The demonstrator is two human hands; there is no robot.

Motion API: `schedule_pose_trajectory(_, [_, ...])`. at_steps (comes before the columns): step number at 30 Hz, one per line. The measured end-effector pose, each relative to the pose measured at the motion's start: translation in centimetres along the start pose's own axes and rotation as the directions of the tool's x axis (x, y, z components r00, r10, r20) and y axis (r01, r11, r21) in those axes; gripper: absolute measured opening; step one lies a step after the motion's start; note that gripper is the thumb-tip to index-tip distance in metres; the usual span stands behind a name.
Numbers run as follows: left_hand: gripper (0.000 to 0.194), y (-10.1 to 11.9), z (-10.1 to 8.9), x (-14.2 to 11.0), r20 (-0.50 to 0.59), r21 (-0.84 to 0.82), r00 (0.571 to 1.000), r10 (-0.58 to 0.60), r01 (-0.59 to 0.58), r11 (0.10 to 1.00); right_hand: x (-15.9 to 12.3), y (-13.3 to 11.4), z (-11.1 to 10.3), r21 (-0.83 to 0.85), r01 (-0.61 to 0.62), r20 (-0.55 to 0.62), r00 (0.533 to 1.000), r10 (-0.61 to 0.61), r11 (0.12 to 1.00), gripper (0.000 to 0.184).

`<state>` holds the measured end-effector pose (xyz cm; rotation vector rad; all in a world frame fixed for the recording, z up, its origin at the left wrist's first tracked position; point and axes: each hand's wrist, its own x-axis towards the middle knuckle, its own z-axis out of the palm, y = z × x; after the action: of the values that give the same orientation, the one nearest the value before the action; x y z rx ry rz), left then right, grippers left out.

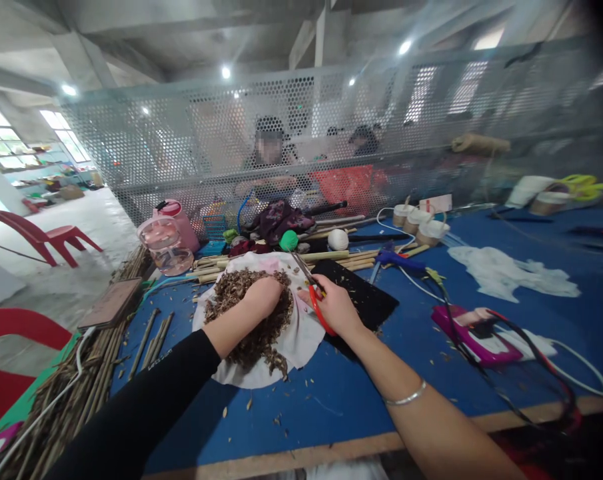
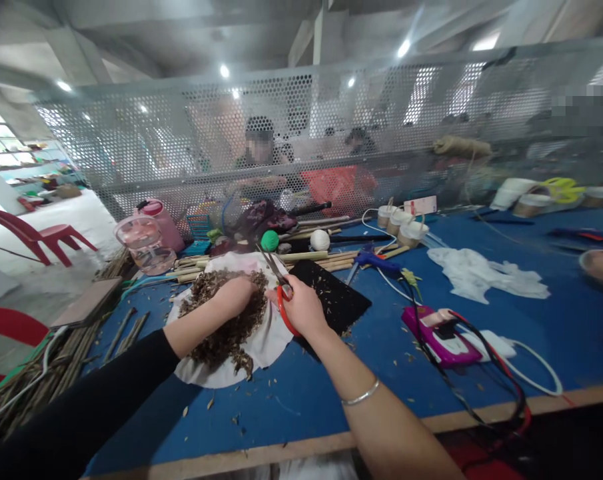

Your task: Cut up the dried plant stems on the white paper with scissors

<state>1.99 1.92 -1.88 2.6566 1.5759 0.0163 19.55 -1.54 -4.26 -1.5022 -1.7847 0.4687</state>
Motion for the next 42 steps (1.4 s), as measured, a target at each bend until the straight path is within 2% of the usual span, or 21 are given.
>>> schedule_pose_trajectory(3, [0.031, 0.6, 0.6, -0.1, -0.028, 0.008, 1.000, -0.015, 0.015, 1.000, 0.1, 0.1, 0.0, -0.010, 0.014, -0.007, 1.000, -0.014, 1.000, 0.042])
schedule_pose_trajectory(6, [0.028, 0.3, 0.5, 0.0, -0.042, -0.001, 0.999, -0.016, 0.016, 1.000, 0.1, 0.2, 0.0, -0.008, 0.017, -0.011, 1.000, -0.017, 1.000, 0.043])
schedule_pose_trajectory(10, [0.027, -1.9, -1.3, -0.9, -0.071, -0.046, 0.997, -0.028, 0.025, 0.999, 0.1, 0.3, 0.3, 0.006, 0.013, -0.002, 1.000, -0.013, 1.000, 0.045])
schedule_pose_trajectory(11, [0.030, -2.6, -2.0, -1.4, -0.107, -0.116, 0.993, -0.042, 0.030, 0.993, 0.1, 0.3, 0.3, 0.008, 0.014, -0.001, 1.000, -0.014, 1.000, 0.045])
schedule_pose_trajectory(14, [0.029, -5.1, -3.6, -3.1, -0.108, -0.310, 0.986, -0.125, 0.086, 0.947, 0.0, 0.3, 0.5, 0.010, 0.014, 0.010, 1.000, -0.014, 1.000, 0.046])
schedule_pose_trajectory(16, [0.029, -6.5, -3.6, -4.1, -0.062, -0.395, 0.979, -0.192, 0.152, 0.906, 0.0, 0.2, 0.5, 0.011, 0.015, 0.017, 1.000, -0.016, 1.000, 0.047])
schedule_pose_trajectory(18, [0.027, -7.6, -2.7, -4.7, -0.022, -0.471, 0.959, -0.282, 0.239, 0.849, -0.1, 0.0, 0.6, 0.014, 0.023, 0.026, 0.999, -0.023, 1.000, 0.047])
schedule_pose_trajectory(19, [0.025, -7.9, -2.0, -4.9, 0.007, -0.533, 0.945, -0.326, 0.279, 0.799, -0.1, -0.1, 0.6, 0.014, 0.027, 0.029, 0.999, -0.027, 1.000, 0.047])
schedule_pose_trajectory(20, [0.023, -8.1, -1.3, -5.0, 0.058, -0.634, 0.936, -0.346, 0.302, 0.712, -0.2, -0.1, 0.6, 0.012, 0.032, 0.033, 0.999, -0.033, 0.999, 0.046])
schedule_pose_trajectory(23, [0.017, -8.3, 0.4, -5.0, 0.211, -0.910, 0.914, -0.348, 0.314, 0.272, -0.3, -0.3, 0.7, 0.000, 0.046, 0.046, 0.998, -0.046, 0.999, 0.045])
schedule_pose_trajectory(25, [0.019, -8.3, 0.8, -5.0, 0.284, -0.954, 0.896, -0.341, 0.299, -0.007, -0.4, -0.3, 0.8, -0.017, 0.051, 0.057, 0.997, -0.050, 0.999, 0.046])
schedule_pose_trajectory(27, [0.019, -8.5, 0.6, -5.1, 0.329, -0.942, 0.884, -0.332, 0.284, -0.176, -0.4, -0.2, 1.0, -0.031, 0.050, 0.067, 0.997, -0.048, 0.998, 0.046])
schedule_pose_trajectory(28, [0.018, -8.6, 0.4, -5.1, 0.343, -0.933, 0.881, -0.327, 0.279, -0.227, -0.4, -0.1, 1.1, -0.034, 0.050, 0.070, 0.996, -0.047, 0.998, 0.045])
schedule_pose_trajectory(32, [0.010, -8.7, -0.5, -5.4, 0.360, -0.909, 0.876, -0.320, 0.252, -0.333, -0.6, -0.1, 1.5, -0.035, 0.053, 0.069, 0.996, -0.050, 0.998, 0.040])
schedule_pose_trajectory(37, [0.026, -7.8, -1.0, -6.0, 0.343, -0.837, 0.893, -0.290, 0.150, -0.527, -1.0, -0.7, 1.6, -0.040, 0.084, 0.104, 0.991, -0.079, 0.996, 0.037])
schedule_pose_trajectory(40, [0.024, -6.8, -0.4, -6.6, 0.362, -0.808, 0.873, -0.325, 0.121, -0.576, -1.2, -1.0, 1.7, -0.069, 0.085, 0.116, 0.990, -0.077, 0.994, 0.037])
schedule_pose_trajectory(42, [0.021, -6.3, 0.4, -6.9, 0.353, -0.819, 0.847, -0.398, 0.074, -0.569, -1.3, -1.0, 1.7, -0.078, 0.085, 0.121, 0.990, -0.076, 0.993, 0.038])
